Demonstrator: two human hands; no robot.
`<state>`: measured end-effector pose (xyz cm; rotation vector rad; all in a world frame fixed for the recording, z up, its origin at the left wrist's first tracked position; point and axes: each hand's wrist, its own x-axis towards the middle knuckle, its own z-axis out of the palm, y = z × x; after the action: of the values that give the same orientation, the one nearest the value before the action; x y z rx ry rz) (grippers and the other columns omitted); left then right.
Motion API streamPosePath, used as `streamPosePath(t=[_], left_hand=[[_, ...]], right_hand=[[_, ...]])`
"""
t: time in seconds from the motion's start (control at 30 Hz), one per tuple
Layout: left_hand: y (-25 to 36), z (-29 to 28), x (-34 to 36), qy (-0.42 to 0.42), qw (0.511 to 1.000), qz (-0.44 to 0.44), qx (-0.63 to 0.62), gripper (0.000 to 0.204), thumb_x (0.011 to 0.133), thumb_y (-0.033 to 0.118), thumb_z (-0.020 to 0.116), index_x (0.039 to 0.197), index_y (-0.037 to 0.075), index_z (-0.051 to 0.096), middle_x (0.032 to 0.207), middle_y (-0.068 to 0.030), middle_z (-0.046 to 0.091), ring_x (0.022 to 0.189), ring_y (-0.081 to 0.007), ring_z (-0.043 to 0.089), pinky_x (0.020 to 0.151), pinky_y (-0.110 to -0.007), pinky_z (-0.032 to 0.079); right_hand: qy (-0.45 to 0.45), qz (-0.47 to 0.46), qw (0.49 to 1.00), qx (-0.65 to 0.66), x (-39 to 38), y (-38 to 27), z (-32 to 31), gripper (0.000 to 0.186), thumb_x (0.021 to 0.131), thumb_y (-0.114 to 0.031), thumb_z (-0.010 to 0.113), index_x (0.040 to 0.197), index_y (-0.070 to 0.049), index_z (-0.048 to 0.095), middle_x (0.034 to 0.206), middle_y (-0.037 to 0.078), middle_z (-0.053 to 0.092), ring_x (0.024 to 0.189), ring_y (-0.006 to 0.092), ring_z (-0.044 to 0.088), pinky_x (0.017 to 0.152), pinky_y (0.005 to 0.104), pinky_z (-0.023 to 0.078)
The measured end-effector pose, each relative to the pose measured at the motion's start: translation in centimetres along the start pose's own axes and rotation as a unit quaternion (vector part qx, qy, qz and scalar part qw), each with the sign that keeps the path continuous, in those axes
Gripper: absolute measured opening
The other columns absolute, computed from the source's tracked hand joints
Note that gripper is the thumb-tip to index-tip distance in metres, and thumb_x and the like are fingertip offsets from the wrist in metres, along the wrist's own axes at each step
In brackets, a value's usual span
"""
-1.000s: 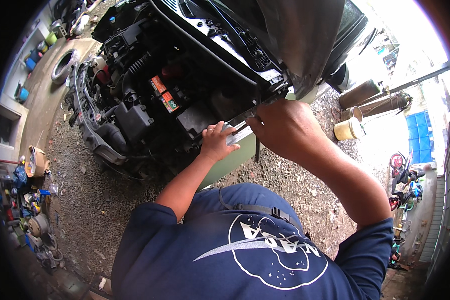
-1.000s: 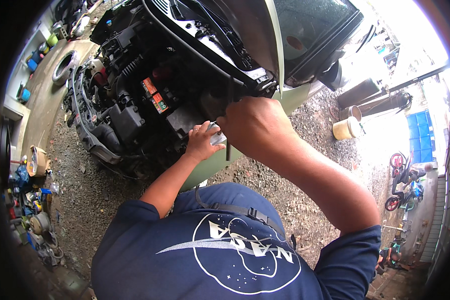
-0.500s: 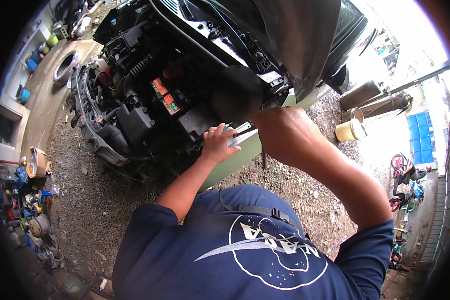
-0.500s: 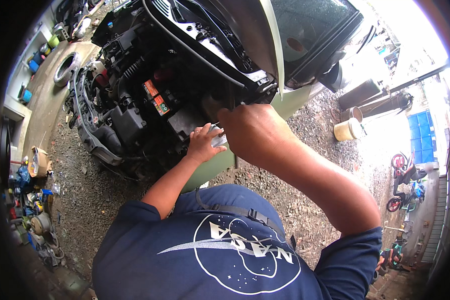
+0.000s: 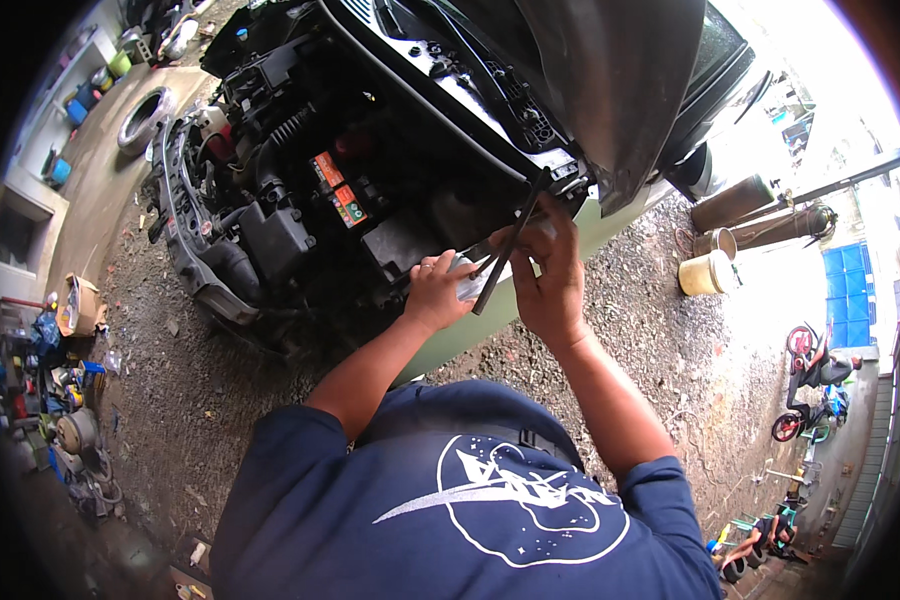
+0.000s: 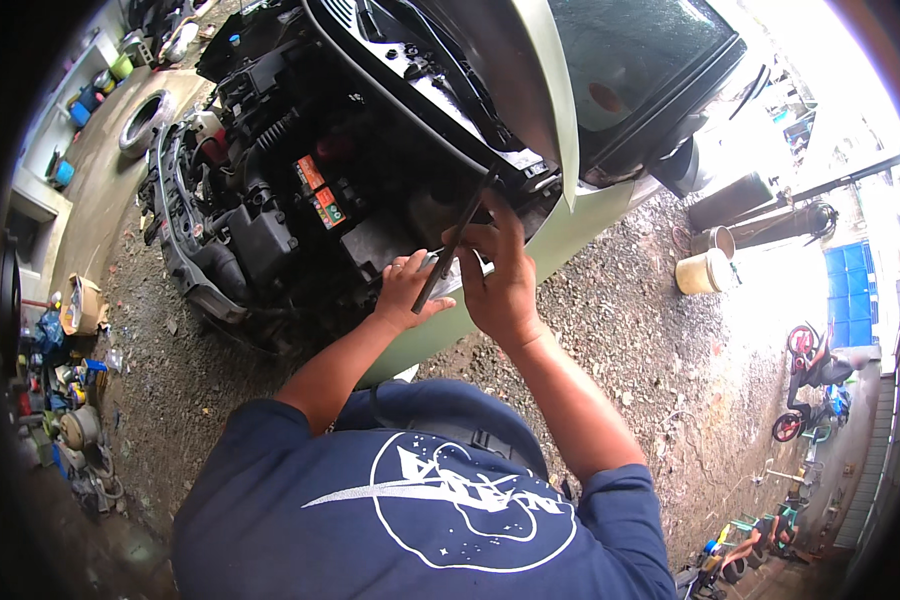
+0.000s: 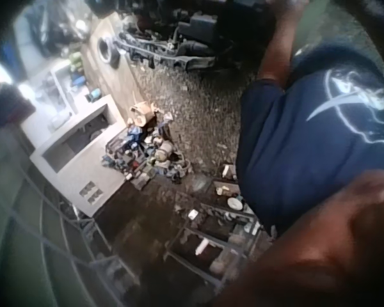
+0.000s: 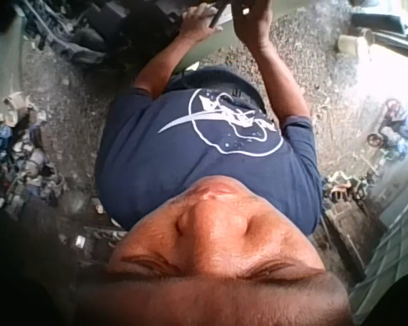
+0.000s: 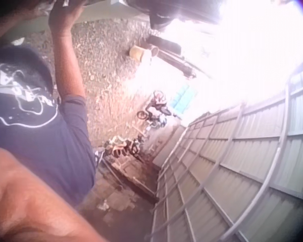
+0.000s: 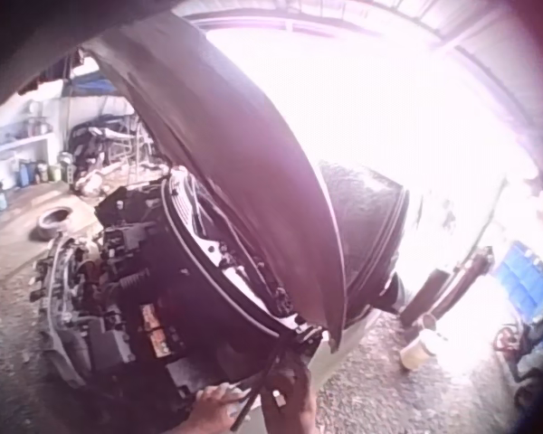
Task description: The person uses a tool to work on the edge of a car door and fender, then checks the alignment by pressing on the panel by hand.
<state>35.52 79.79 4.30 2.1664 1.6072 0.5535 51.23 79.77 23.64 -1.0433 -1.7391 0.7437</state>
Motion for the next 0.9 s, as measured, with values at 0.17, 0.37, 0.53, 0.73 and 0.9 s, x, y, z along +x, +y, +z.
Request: streamPosePath(t=[0.17, 0.37, 0.53, 0.73, 0.9], left_hand=[[0.3, -0.6, -0.1, 0.004, 1.000, 0.000, -0.005, 0.077, 0.073, 0.054, 0.088, 0.138, 0.023, 0.062, 0.149, -0.0160, 0.051, 0.135, -0.0404, 0.049, 0.112, -0.057, 0.038], [-0.4, 0.4, 0.2, 0.009, 1.000, 0.003, -0.030, 0.075, 0.071, 0.055, 0.088, 0.137, 0.029, 0.063, 0.149, -0.0157, 0.049, 0.137, -0.0405, 0.047, 0.112, -0.058, 0.037], [-0.9, 1.4, 0.1, 0.013, 1.000, -0.013, 0.011, 0.077, 0.072, 0.057, 0.088, 0.139, 0.030, 0.063, 0.153, -0.0129, 0.048, 0.139, -0.0384, 0.046, 0.115, -0.056, 0.035], [-0.5, 1.2, 0.1, 0.022, 1.000, -0.009, 0.006, 0.075, 0.072, 0.057, 0.088, 0.139, 0.032, 0.064, 0.154, -0.0125, 0.047, 0.138, -0.0374, 0.047, 0.115, -0.055, 0.035], [-0.2, 0.9, 0.2, 0.023, 1.000, -0.005, 0.009, 0.075, 0.072, 0.057, 0.088, 0.139, 0.033, 0.064, 0.151, -0.0120, 0.048, 0.136, -0.0369, 0.048, 0.113, -0.055, 0.037]], right_hand=[[0.019, 0.035, 0.998, 0.040, -1.0, 2.6, 1.3, 0.068, 0.096, 0.005, 0.062, 0.155, -0.005, 0.029, 0.107, 0.016, 0.076, 0.104, 0.0281, 0.077, 0.093, 0.0375, 0.059], [-0.054, 0.069, 0.996, -0.031, -0.7, 2.6, 0.7, 0.016, 0.097, -0.003, 0.067, 0.111, -0.002, 0.074, 0.107, 0.012, 0.078, 0.103, 0.0259, 0.077, 0.088, 0.0359, 0.059], [-0.085, 0.001, 0.995, -0.055, -0.8, 3.3, 0.4, 0.015, 0.095, -0.002, 0.071, 0.111, -0.002, 0.072, 0.107, 0.010, 0.078, 0.098, 0.0222, 0.078, 0.087, 0.0335, 0.059], [-0.026, 0.077, 0.995, -0.062, 0.1, 3.3, 1.4, 0.011, 0.092, -0.004, 0.074, 0.102, 0.000, 0.070, 0.105, 0.011, 0.074, 0.094, 0.0278, 0.076, 0.085, 0.0363, 0.059], [-0.123, -0.100, 0.973, -0.166, 0.9, 4.6, -0.3, 0.023, 0.097, -0.011, 0.070, 0.118, -0.003, 0.071, 0.111, 0.015, 0.072, 0.094, 0.0372, 0.073, 0.083, 0.0433, 0.058]])
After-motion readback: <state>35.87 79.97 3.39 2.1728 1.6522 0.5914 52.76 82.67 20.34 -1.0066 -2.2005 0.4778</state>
